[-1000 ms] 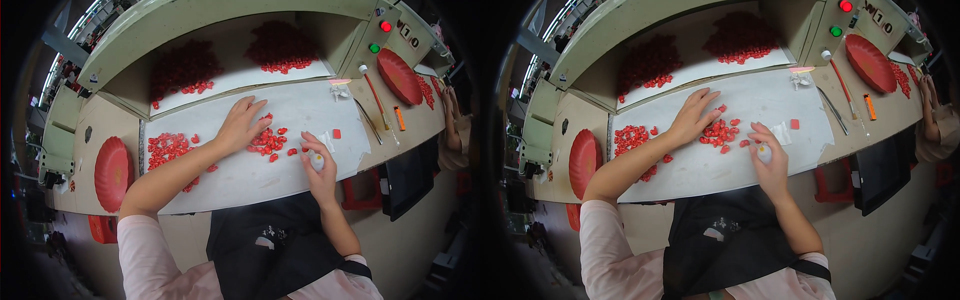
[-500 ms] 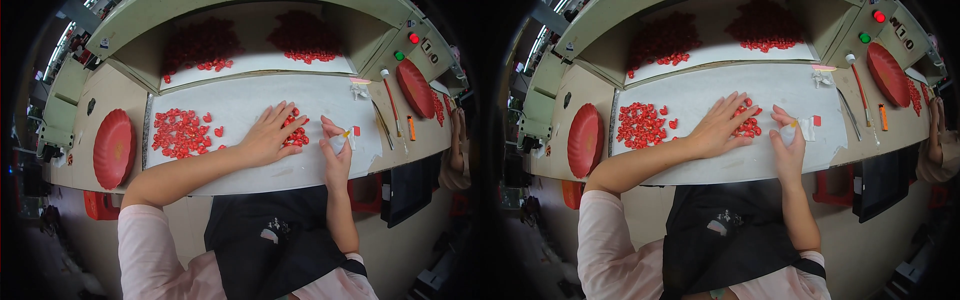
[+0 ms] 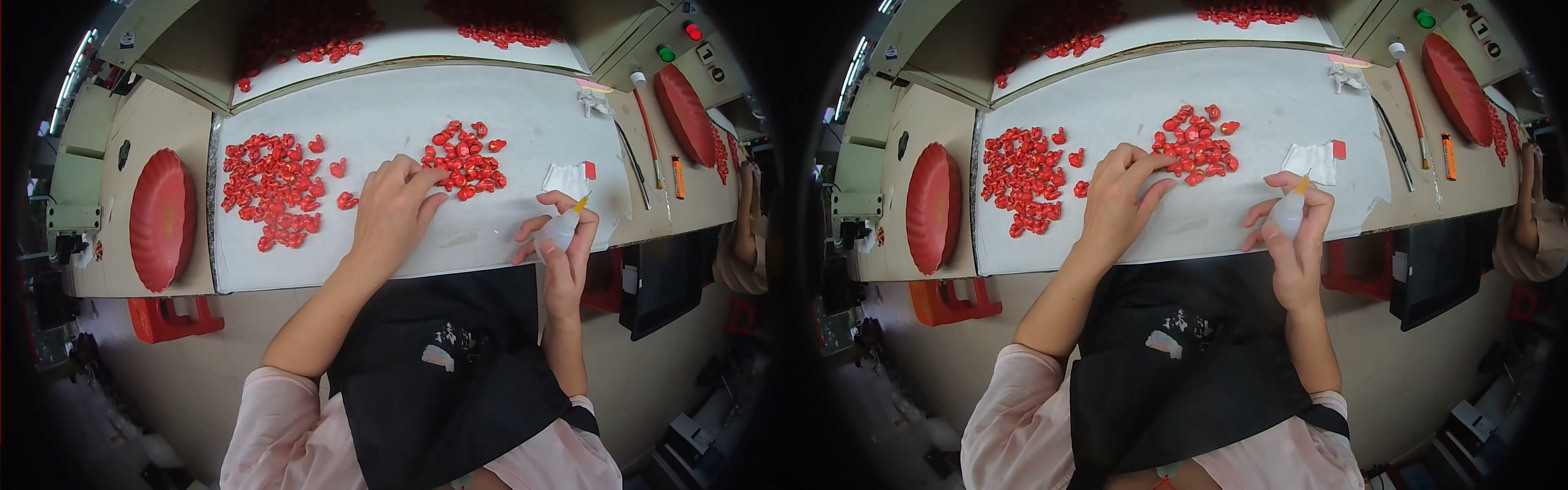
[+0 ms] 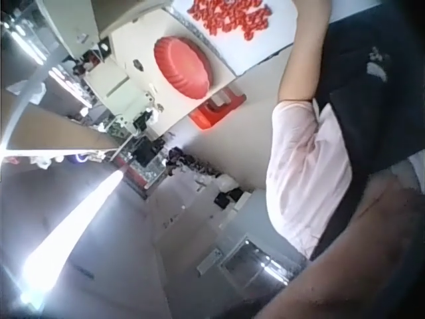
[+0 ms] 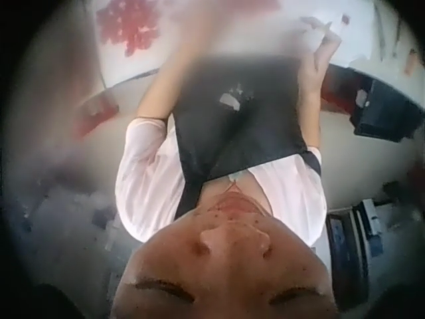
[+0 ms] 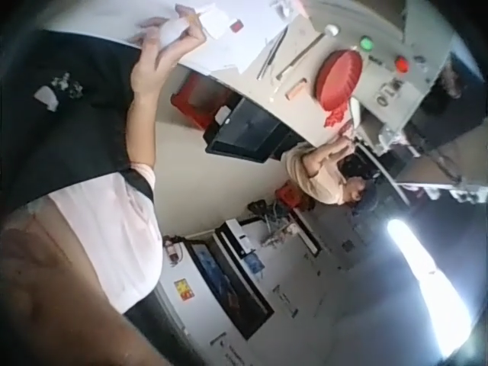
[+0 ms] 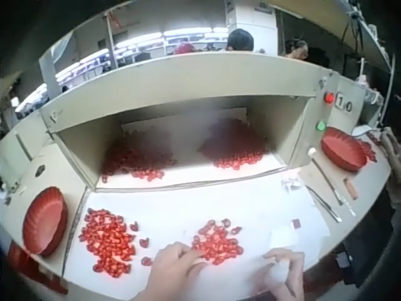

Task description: The person assembles red plastic figurines by applying glue from a glue bottle to individual plastic parts and joining them by hand.

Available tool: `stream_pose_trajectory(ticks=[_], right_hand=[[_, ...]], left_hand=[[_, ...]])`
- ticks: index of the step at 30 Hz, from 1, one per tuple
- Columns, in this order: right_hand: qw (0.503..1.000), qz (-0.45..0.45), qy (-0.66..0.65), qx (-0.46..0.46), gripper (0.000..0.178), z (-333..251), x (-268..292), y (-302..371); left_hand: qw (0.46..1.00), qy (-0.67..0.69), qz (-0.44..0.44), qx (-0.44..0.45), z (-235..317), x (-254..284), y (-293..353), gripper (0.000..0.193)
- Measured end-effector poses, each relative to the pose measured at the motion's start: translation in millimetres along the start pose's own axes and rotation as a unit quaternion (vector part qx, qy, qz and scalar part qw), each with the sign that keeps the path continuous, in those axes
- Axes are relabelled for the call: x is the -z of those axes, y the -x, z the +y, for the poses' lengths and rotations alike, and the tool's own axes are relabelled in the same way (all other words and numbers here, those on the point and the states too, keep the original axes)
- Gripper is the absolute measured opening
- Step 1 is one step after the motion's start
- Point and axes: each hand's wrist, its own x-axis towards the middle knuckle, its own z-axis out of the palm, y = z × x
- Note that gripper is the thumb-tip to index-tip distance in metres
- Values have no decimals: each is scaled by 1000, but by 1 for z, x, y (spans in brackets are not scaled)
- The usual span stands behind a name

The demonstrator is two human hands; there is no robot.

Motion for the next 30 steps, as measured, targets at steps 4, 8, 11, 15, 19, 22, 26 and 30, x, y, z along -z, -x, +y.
stream_pose_trajectory(ticks=[4, 8, 11, 15, 19, 22, 26, 30], right_hand=[[998, -28, 50, -16, 32, -9, -2, 5], [996, -57, 40, -51, 36, -16, -6, 8], [993, -87, -12, -76, 40, -14, -10, 7], [990, -106, -43, -85, 45, -15, -15, 8], [993, -72, 5, -89, 50, -23, -18, 13], [996, -52, -18, -64, 49, -25, -13, 18], [996, 14, -60, -63, 41, -22, -12, 22], [986, 70, -146, -32, 38, -26, -14, 16]], left_hand=[[999, -30, 34, -19, 2, -7, -4, 18], [996, 52, 66, -36, 5, 3, 9, 12], [898, 416, -11, 142, 15, 11, 18, 15], [722, 644, -84, 238, 13, 9, 21, 9], [592, 751, -111, 270, 8, 10, 25, 15], [568, 773, -118, 256, 10, 10, 28, 18], [610, 739, -120, 260, 15, 8, 31, 20], [609, 744, -109, 251, 17, 7, 33, 23]])
